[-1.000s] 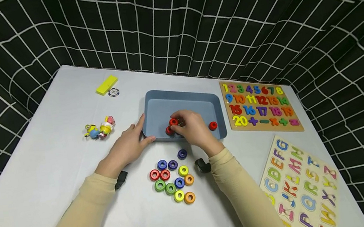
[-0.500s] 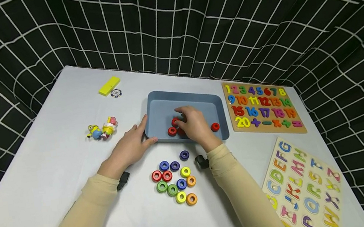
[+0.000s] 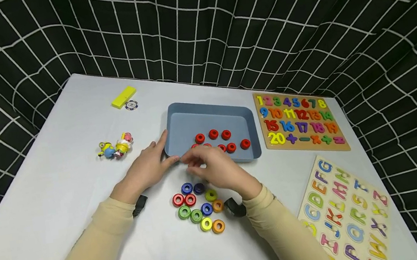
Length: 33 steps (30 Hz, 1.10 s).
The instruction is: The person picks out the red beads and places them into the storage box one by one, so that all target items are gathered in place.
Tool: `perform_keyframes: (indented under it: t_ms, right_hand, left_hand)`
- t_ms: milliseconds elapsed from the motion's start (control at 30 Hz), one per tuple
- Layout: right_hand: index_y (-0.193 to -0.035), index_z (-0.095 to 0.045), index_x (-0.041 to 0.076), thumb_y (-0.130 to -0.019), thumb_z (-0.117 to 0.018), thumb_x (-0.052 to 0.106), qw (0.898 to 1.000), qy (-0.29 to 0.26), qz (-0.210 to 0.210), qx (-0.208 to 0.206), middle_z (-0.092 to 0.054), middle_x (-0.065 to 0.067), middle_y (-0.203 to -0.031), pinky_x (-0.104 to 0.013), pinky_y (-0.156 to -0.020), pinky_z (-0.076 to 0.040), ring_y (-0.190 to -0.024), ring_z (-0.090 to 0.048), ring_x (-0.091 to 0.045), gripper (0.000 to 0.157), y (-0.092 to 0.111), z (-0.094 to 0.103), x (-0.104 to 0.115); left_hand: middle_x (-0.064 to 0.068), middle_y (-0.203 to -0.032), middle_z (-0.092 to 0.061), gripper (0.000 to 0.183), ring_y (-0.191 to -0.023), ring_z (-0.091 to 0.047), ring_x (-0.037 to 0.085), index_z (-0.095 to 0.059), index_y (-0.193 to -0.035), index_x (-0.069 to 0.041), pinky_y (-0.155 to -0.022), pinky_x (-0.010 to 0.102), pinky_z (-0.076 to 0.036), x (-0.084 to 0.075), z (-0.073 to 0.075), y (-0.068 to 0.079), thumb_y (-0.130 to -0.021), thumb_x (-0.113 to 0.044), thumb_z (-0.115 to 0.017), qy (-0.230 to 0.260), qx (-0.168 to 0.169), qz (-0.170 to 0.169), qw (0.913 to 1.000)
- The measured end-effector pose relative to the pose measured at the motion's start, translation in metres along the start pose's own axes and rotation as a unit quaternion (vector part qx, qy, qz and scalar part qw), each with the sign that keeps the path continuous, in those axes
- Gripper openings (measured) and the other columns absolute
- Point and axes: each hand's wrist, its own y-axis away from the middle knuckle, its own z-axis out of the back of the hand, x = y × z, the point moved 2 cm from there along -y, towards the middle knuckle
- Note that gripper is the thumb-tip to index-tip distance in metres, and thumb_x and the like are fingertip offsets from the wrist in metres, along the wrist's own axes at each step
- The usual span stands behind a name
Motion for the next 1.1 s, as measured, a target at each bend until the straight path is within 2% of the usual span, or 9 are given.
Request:
perform_keyframes:
  t_ms: [100,200,333,500,700,800,900,1000,1100]
  right_hand:
    - [-0.116,-0.068,0.012,-0.089,-0.068,0.012,0.995,0.066,0.044,0.058,-0.07,-0.001,-0.109,-0.028,-0.087,-0.054,-0.096,-0.064,-0.009,0.027,0.01,-0.013,0.012]
    - [-0.12,-0.066,0.015,-0.09,-0.064,0.006,0.983,0.121,0.091,0.104,-0.068,0.003,-0.118,-0.023,-0.095,-0.05,-0.109,-0.062,-0.007,0.031,0.015,-0.025,0.019]
    - [-0.122,-0.066,0.016,-0.092,-0.061,0.004,0.968,0.148,0.134,0.153,-0.066,0.006,-0.122,-0.018,-0.103,-0.043,-0.119,-0.058,-0.005,0.033,0.019,-0.038,0.02]
    - [-0.12,-0.067,0.015,-0.093,-0.061,0.008,0.961,0.175,0.142,0.163,-0.068,0.005,-0.118,-0.019,-0.104,-0.042,-0.117,-0.059,-0.007,0.028,0.02,-0.045,0.021]
    - [-0.108,-0.07,0.016,-0.088,-0.068,0.008,0.954,0.212,0.153,0.145,-0.068,0.007,-0.102,-0.018,-0.093,-0.047,-0.1,-0.062,-0.005,0.022,0.02,-0.049,0.026]
    - [-0.107,-0.069,0.015,-0.088,-0.068,0.01,0.959,0.202,0.147,0.132,-0.065,0.006,-0.101,-0.017,-0.09,-0.048,-0.097,-0.06,-0.005,0.02,0.019,-0.045,0.027]
    - [-0.113,-0.067,0.014,-0.089,-0.067,0.011,0.972,0.167,0.124,0.106,-0.064,0.005,-0.107,-0.019,-0.089,-0.049,-0.098,-0.058,-0.005,0.025,0.019,-0.033,0.025]
    - [-0.117,-0.066,0.013,-0.088,-0.067,0.012,0.987,0.12,0.089,0.061,-0.064,0.004,-0.112,-0.023,-0.088,-0.051,-0.099,-0.059,-0.008,0.029,0.018,-0.016,0.016]
    - [-0.118,-0.066,0.014,-0.087,-0.069,0.012,0.996,0.079,0.042,-0.001,-0.064,0.003,-0.114,-0.028,-0.089,-0.053,-0.101,-0.061,-0.01,0.031,0.017,0.005,-0.003]
  left_hand:
    - [0.03,-0.152,-0.029,0.085,-0.138,-0.031,0.051,-0.001,-0.157,-0.02,-0.103,0.064,-0.036,-0.001,0.0,0.0,-0.095,-0.052,-0.051,0.001,0.004,0.0,1.0]
    - [0.029,-0.153,-0.029,0.085,-0.139,-0.029,0.05,0.0,-0.157,-0.021,-0.104,0.065,-0.035,-0.001,0.001,0.0,-0.095,-0.053,-0.05,0.004,0.008,0.0,1.0]
    - [0.028,-0.154,-0.028,0.085,-0.14,-0.028,0.05,0.0,-0.156,-0.022,-0.106,0.064,-0.033,-0.001,0.001,0.0,-0.095,-0.053,-0.049,0.008,0.013,0.001,0.9999]
    - [0.03,-0.153,-0.028,0.084,-0.139,-0.029,0.051,-0.001,-0.157,-0.021,-0.105,0.064,-0.034,-0.001,0.001,0.001,-0.096,-0.052,-0.05,0.006,0.007,-0.001,1.0]
    - [0.029,-0.152,-0.03,0.084,-0.139,-0.03,0.05,-0.002,-0.157,-0.02,-0.105,0.064,-0.034,-0.001,0.001,0.001,-0.096,-0.051,-0.05,0.006,0.001,-0.004,1.0]
    - [0.029,-0.153,-0.03,0.084,-0.139,-0.029,0.05,-0.002,-0.157,-0.02,-0.105,0.064,-0.034,-0.001,0.001,0.001,-0.096,-0.051,-0.05,0.007,0.003,-0.002,1.0]
    - [0.029,-0.152,-0.029,0.084,-0.139,-0.03,0.05,-0.002,-0.157,-0.02,-0.104,0.064,-0.035,-0.001,0.001,0.001,-0.096,-0.051,-0.05,0.004,0.004,-0.001,1.0]
    - [0.03,-0.152,-0.03,0.084,-0.138,-0.031,0.05,-0.002,-0.157,-0.019,-0.104,0.064,-0.036,-0.001,0.001,0.0,-0.096,-0.051,-0.05,0.0,0.001,-0.002,1.0]
    - [0.029,-0.151,-0.031,0.084,-0.138,-0.031,0.05,-0.002,-0.157,-0.019,-0.104,0.064,-0.035,-0.001,0.0,0.0,-0.095,-0.051,-0.051,0.0,0.001,-0.001,1.0]
